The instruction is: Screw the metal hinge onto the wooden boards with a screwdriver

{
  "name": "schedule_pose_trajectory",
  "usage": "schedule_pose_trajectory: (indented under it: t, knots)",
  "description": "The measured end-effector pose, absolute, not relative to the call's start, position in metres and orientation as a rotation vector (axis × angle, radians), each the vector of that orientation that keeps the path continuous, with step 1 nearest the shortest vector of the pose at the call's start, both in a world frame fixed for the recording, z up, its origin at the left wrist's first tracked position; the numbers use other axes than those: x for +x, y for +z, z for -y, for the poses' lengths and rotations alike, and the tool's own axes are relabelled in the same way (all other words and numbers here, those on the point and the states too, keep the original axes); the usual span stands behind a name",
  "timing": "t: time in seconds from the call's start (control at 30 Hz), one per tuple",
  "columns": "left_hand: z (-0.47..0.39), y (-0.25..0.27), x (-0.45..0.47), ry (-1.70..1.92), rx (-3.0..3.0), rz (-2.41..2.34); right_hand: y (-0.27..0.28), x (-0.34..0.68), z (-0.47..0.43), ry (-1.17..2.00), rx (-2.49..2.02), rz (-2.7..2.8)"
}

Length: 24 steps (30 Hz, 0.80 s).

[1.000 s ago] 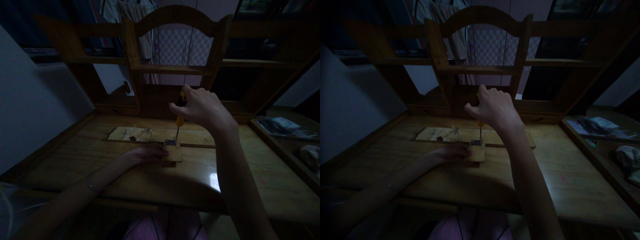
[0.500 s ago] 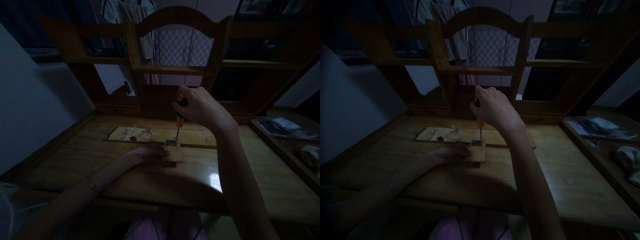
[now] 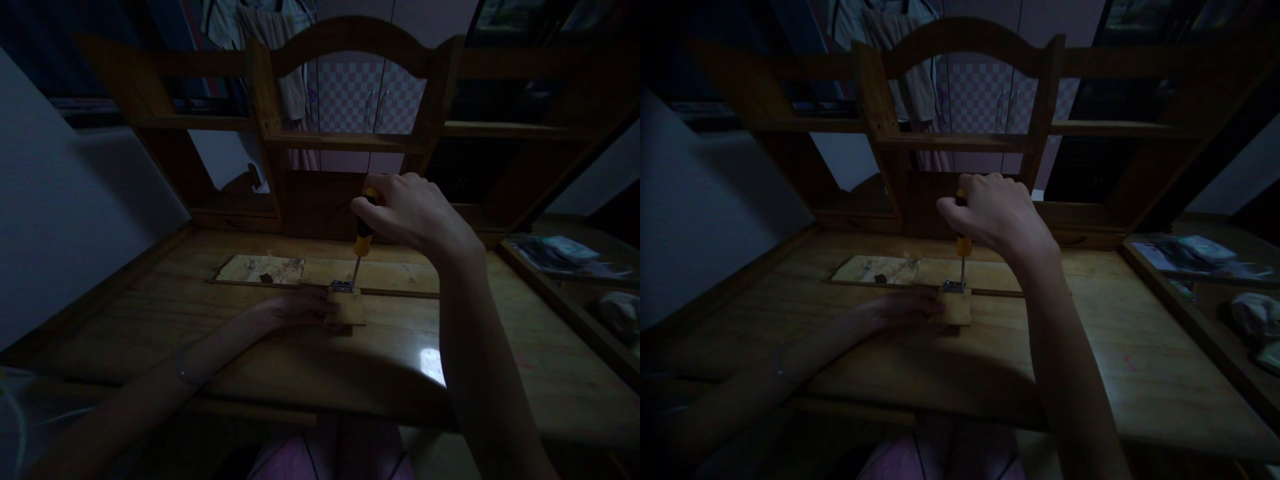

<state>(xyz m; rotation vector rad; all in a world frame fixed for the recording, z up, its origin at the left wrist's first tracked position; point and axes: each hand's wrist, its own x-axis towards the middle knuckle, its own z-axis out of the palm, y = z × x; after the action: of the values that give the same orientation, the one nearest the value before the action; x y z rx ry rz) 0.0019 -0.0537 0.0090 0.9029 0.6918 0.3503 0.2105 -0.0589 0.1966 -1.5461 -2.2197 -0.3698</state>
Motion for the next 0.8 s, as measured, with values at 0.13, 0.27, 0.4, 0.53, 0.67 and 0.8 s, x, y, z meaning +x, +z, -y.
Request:
schedule_pose_trajectory:
  t: [0.13,0.27,0.4,0.53,0.67,0.8]
  knots:
    - [0.0546,0.01,0.0022,0.356,0.892,-0.716,0.1983,0.2135,0.0603,-0.331,-1.515,2.238]
    - [0.0562,0.0132,0.0028,0.373,0.883,-0.737,0.1986,0.216,0.0593,-0.344,-1.479,2.232]
    - [0.0555,0.0119,0.0026,0.361,0.879,-0.725,0.1996,0.2165,0.06,-0.35,-1.461,2.232]
    - [0.053,0.007,0.0017,0.355,0.882,-0.709,0.2016,0.2159,0.0635,-0.319,-1.479,2.234]
    - [0.0517,0.0048,0.0013,0.375,0.87,-0.732,0.2034,0.2157,0.0656,-0.314,-1.499,2.228]
    - [0.054,0.0099,0.0026,0.375,0.869,-0.735,0.2035,0.2163,0.0648,-0.325,-1.466,2.223]
